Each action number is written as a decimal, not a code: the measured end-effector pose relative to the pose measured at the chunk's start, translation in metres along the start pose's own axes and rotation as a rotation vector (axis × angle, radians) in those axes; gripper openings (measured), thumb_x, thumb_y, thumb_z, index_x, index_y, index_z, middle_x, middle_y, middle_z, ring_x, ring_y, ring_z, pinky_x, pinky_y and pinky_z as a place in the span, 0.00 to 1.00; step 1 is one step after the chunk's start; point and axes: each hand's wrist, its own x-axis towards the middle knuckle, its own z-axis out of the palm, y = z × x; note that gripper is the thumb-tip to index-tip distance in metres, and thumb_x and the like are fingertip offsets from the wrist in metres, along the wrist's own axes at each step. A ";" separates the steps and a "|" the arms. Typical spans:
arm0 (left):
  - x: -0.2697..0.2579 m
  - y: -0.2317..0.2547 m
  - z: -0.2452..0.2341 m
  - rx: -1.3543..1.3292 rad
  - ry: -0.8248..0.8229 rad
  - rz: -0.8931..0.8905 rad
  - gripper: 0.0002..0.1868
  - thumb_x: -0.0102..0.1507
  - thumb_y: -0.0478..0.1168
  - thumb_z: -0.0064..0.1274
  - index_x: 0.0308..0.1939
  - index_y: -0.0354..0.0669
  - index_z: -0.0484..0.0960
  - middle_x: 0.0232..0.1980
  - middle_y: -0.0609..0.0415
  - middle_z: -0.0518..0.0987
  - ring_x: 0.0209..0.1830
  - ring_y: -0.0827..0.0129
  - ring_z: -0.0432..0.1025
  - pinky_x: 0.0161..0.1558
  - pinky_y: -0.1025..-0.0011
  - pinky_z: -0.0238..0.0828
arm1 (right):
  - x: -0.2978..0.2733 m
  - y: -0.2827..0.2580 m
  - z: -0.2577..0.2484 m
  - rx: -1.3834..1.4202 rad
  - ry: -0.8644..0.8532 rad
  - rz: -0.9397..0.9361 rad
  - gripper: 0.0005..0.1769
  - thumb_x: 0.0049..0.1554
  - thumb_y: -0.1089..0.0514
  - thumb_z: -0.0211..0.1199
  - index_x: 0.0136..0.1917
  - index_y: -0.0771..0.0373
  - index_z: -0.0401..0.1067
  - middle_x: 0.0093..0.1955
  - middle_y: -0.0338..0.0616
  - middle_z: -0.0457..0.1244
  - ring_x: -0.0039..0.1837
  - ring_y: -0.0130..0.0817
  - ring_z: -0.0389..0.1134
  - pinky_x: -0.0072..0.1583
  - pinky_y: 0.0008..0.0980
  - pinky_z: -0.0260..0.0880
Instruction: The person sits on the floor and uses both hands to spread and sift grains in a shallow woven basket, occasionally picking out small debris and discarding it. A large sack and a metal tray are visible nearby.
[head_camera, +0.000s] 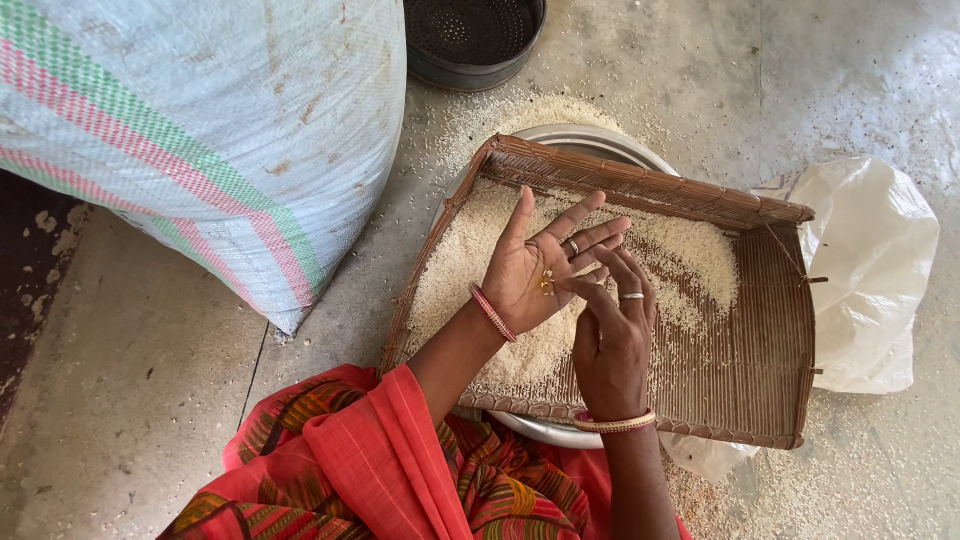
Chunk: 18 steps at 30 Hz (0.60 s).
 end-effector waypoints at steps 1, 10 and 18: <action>0.000 -0.001 -0.001 0.000 0.028 0.004 0.46 0.71 0.76 0.33 0.79 0.46 0.60 0.76 0.38 0.64 0.73 0.56 0.63 0.70 0.56 0.67 | 0.000 0.000 0.001 0.002 -0.002 0.001 0.20 0.57 0.72 0.55 0.56 0.56 0.78 0.73 0.49 0.61 0.80 0.52 0.55 0.76 0.54 0.56; 0.001 -0.001 -0.002 0.040 0.047 0.031 0.47 0.70 0.76 0.32 0.79 0.45 0.61 0.76 0.36 0.63 0.75 0.53 0.60 0.73 0.53 0.61 | -0.002 -0.001 0.001 -0.083 0.026 -0.015 0.20 0.56 0.72 0.56 0.55 0.54 0.80 0.73 0.46 0.62 0.80 0.50 0.55 0.78 0.52 0.55; 0.000 0.001 0.010 0.068 0.099 0.036 0.47 0.68 0.76 0.32 0.78 0.47 0.61 0.77 0.38 0.62 0.80 0.54 0.54 0.77 0.54 0.53 | -0.007 -0.007 -0.002 -0.079 -0.009 -0.010 0.20 0.55 0.72 0.56 0.54 0.55 0.79 0.74 0.49 0.60 0.81 0.52 0.54 0.77 0.53 0.54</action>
